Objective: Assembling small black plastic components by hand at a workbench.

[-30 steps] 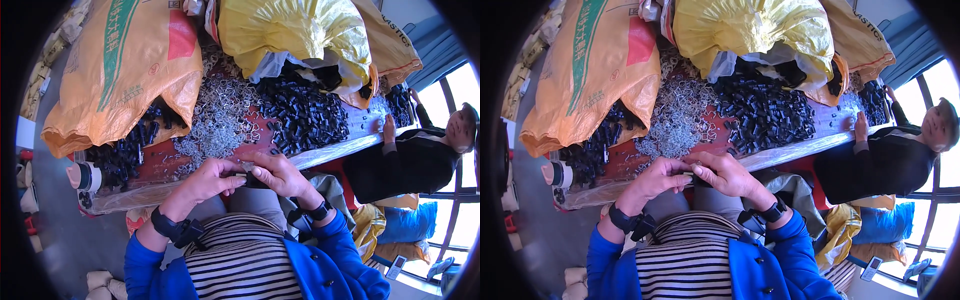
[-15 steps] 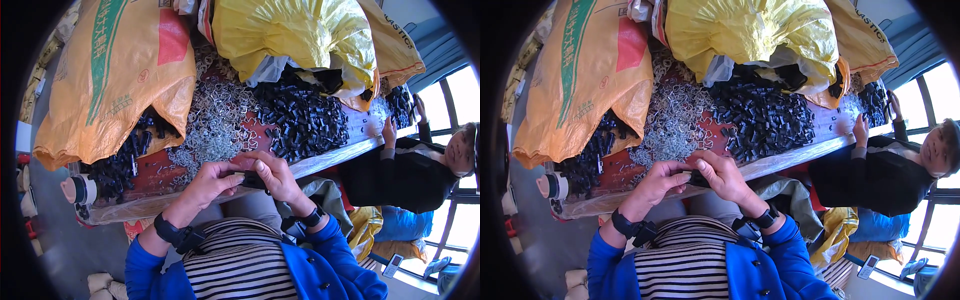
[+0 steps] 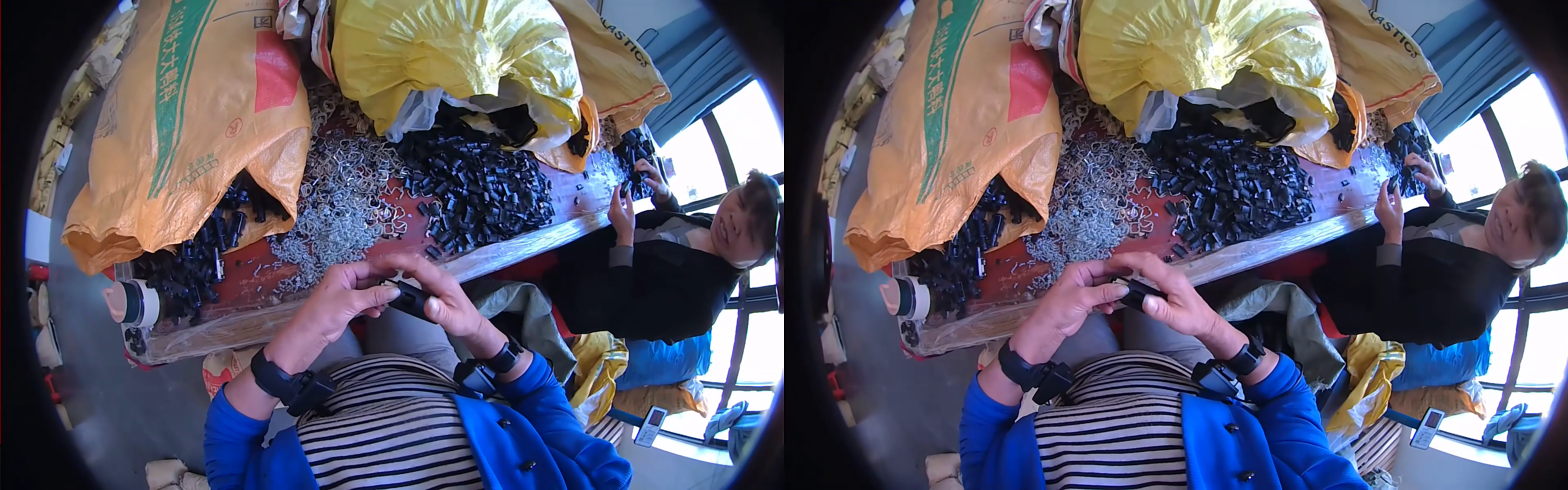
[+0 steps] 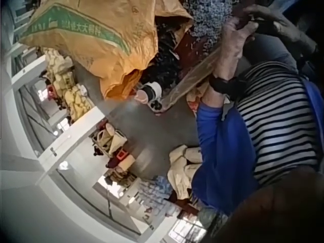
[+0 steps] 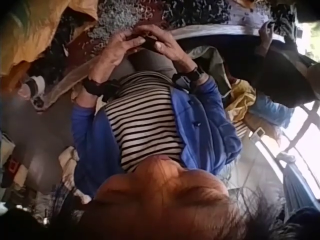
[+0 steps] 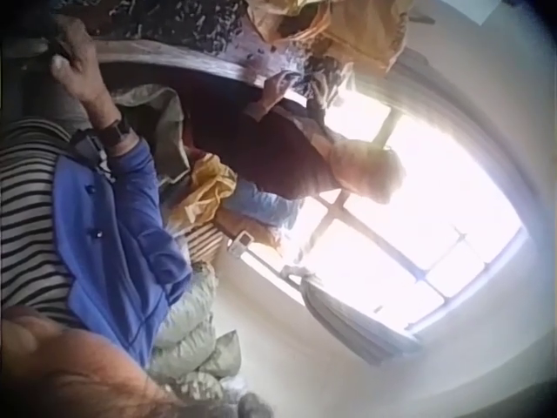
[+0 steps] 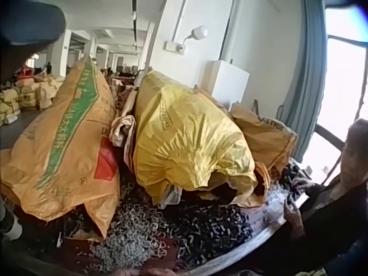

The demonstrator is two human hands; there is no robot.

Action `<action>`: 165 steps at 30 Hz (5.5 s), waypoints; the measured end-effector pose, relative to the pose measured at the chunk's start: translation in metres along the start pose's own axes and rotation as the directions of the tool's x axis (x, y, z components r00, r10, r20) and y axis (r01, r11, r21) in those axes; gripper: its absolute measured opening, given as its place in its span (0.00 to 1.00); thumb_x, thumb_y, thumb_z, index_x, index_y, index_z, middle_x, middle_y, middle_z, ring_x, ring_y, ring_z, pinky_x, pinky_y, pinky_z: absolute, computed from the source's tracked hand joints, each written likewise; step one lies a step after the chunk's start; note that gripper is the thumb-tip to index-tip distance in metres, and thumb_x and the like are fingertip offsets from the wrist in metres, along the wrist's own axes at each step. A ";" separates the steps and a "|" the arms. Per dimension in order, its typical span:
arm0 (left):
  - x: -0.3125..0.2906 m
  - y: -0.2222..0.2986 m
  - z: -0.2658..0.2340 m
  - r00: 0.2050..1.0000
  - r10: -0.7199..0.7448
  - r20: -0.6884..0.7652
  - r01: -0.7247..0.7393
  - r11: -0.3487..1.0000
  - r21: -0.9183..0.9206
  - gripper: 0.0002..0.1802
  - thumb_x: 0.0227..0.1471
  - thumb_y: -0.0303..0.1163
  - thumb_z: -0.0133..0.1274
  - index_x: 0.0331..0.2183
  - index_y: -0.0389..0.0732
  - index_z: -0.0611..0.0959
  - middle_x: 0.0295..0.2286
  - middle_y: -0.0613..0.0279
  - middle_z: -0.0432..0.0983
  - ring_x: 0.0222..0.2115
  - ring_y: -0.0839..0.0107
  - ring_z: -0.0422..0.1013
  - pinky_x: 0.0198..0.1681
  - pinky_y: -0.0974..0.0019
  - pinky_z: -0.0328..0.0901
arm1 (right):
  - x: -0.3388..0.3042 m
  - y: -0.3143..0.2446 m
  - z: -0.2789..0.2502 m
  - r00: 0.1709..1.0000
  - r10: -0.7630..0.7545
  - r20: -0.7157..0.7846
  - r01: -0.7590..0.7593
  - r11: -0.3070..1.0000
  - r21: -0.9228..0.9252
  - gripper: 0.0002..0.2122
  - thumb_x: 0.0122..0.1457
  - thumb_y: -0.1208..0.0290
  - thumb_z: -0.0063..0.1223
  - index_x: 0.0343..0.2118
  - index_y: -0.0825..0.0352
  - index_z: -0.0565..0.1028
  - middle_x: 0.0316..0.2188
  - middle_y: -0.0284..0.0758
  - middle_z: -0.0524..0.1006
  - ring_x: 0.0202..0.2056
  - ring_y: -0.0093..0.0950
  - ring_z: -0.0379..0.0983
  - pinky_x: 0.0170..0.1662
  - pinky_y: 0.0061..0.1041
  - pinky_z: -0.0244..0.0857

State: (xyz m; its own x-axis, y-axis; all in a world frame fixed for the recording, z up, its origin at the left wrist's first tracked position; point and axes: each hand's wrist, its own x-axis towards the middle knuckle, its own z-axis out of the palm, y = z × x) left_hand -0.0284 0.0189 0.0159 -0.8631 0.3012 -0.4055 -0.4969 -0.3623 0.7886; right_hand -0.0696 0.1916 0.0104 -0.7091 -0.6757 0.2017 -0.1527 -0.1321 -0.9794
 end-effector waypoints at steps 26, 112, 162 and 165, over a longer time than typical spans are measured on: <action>0.022 -0.009 0.018 0.999 0.015 -0.042 -0.023 0.975 -0.220 0.21 0.36 0.28 0.56 0.36 0.40 0.70 0.30 0.67 0.68 0.28 0.79 0.67 0.28 0.77 0.65 | 0.008 0.011 -0.011 0.971 -0.238 0.000 0.234 0.957 -0.174 0.29 0.45 0.52 0.47 0.41 0.75 0.62 0.37 0.46 0.64 0.40 0.39 0.63 0.43 0.31 0.57; -0.016 -0.003 0.015 0.872 0.450 0.192 -0.454 0.600 0.659 0.19 0.40 0.30 0.52 0.38 0.35 0.72 0.32 0.56 0.71 0.25 0.75 0.68 0.29 0.74 0.64 | -0.061 0.005 -0.031 0.915 0.397 0.064 -0.401 0.914 0.056 0.26 0.42 0.53 0.50 0.37 0.73 0.66 0.23 0.29 0.67 0.26 0.18 0.62 0.29 0.17 0.56; -0.075 0.003 -0.086 0.876 0.312 -0.367 -0.350 0.936 -0.040 0.23 0.44 0.32 0.48 0.43 0.34 0.65 0.29 0.60 0.68 0.22 0.77 0.66 0.23 0.78 0.62 | 0.030 0.057 -0.055 0.980 0.081 -0.181 -0.197 0.304 -0.932 0.04 0.45 0.74 0.43 0.25 0.67 0.66 0.23 0.40 0.66 0.24 0.39 0.67 0.26 0.33 0.62; -0.070 -0.002 -0.073 0.896 0.306 -0.322 -0.351 0.932 -0.091 0.23 0.45 0.33 0.47 0.43 0.35 0.64 0.30 0.59 0.68 0.23 0.76 0.67 0.24 0.79 0.62 | 0.030 0.063 -0.058 0.987 0.086 -0.136 -0.151 0.203 -0.968 0.05 0.43 0.76 0.44 0.25 0.68 0.65 0.24 0.40 0.67 0.23 0.37 0.68 0.24 0.31 0.64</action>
State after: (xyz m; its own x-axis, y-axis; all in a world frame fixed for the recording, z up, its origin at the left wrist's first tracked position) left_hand 0.0259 -0.0659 0.0091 -0.9543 -0.1253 -0.2712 -0.1687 -0.5232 0.8353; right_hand -0.1404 0.2045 -0.0449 -0.8065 -0.5797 0.1161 -0.5900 0.7769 -0.2199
